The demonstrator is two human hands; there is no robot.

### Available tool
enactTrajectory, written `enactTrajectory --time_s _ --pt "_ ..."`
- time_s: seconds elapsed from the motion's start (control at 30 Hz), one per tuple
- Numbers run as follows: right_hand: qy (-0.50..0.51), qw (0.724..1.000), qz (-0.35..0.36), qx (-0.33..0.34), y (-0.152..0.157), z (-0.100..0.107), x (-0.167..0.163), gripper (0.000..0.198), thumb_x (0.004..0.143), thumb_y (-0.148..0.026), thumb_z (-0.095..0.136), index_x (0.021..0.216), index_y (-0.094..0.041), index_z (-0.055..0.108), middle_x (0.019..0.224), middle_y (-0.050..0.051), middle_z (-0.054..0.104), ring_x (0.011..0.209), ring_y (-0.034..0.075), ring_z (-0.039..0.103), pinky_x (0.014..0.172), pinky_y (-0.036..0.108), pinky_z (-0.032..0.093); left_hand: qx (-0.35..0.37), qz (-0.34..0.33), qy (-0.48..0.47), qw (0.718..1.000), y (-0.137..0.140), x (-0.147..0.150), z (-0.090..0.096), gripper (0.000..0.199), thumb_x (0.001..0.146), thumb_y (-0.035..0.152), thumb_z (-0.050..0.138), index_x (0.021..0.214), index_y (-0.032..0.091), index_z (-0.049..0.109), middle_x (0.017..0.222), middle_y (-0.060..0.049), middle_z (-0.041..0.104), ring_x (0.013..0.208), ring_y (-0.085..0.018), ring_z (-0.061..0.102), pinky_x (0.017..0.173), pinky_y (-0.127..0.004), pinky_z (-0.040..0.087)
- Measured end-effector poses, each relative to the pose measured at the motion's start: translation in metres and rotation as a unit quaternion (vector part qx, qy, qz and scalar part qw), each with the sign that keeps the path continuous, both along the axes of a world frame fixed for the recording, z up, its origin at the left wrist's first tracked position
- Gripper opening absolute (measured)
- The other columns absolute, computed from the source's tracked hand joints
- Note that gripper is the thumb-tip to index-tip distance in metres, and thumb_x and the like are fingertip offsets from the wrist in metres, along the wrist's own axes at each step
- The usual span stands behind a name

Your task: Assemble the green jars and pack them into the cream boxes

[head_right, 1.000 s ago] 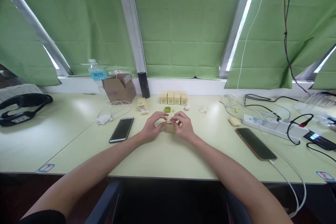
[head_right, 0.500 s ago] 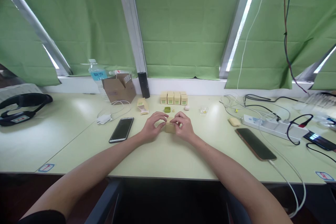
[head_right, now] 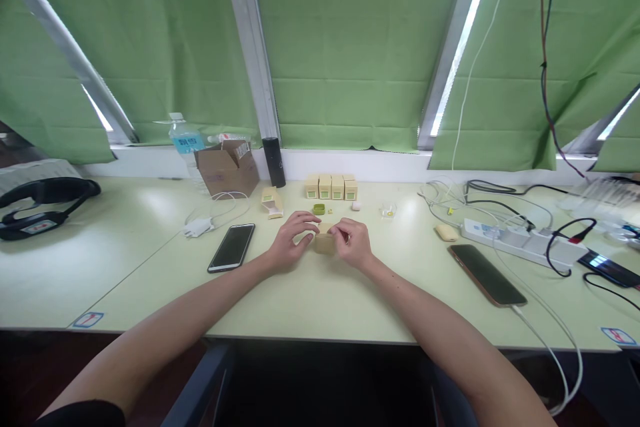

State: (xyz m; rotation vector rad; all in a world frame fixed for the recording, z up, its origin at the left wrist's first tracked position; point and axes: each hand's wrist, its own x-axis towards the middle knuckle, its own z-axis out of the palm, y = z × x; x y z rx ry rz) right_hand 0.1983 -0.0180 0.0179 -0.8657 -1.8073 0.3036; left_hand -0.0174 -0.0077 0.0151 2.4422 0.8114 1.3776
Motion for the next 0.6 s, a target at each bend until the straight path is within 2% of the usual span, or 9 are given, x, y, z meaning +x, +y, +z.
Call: enactTrajectory --time_s 0.3,0.4,0.47,0.6 --pt "-0.034 0.999 0.017 0.023 0.0036 -0.0036 -0.0010 0.037 0.093 -0.031 0.052 0.061 -0.020 0.067 0.050 -0.002 0.048 0.047 0.012 0.041 0.050 0.027 0.032 0.028 0.004 0.013 1.000 0.0014 0.0001 -0.0032 0.021 0.093 0.013 0.053 0.090 0.023 0.070 0.119 -0.007 0.073 0.125 -0.026 0.056 0.108 -0.051 0.049" --pt "-0.035 0.999 0.016 0.017 0.0039 -0.0048 -0.0011 0.034 0.093 -0.029 0.052 0.062 -0.020 0.065 0.051 -0.001 0.052 0.047 0.012 0.043 0.050 0.027 0.032 0.020 0.005 0.016 1.000 0.0015 -0.0002 -0.0035 0.024 0.090 0.008 0.051 0.090 0.024 0.069 0.119 -0.006 0.072 0.126 -0.025 0.056 0.109 -0.050 0.049" --pt "-0.028 0.999 0.016 0.016 0.0022 -0.0053 -0.0011 0.031 0.093 -0.029 0.052 0.066 -0.020 0.064 0.054 -0.001 0.055 0.048 0.012 0.045 0.050 0.026 0.034 0.004 0.009 0.015 1.000 0.0014 -0.0004 -0.0034 0.025 0.088 0.006 0.050 0.095 0.023 0.068 0.120 -0.006 0.072 0.126 -0.025 0.056 0.109 -0.050 0.049" --pt "-0.030 0.999 0.031 0.027 -0.0049 -0.0053 -0.0010 0.030 0.095 -0.030 0.048 0.068 -0.022 0.060 0.053 -0.002 0.054 0.045 0.011 0.042 0.049 0.026 0.033 -0.043 0.040 0.016 0.998 0.0022 -0.0002 -0.0060 0.041 0.084 0.006 0.049 0.121 0.022 0.060 0.128 -0.008 0.066 0.127 -0.025 0.058 0.112 -0.049 0.049"
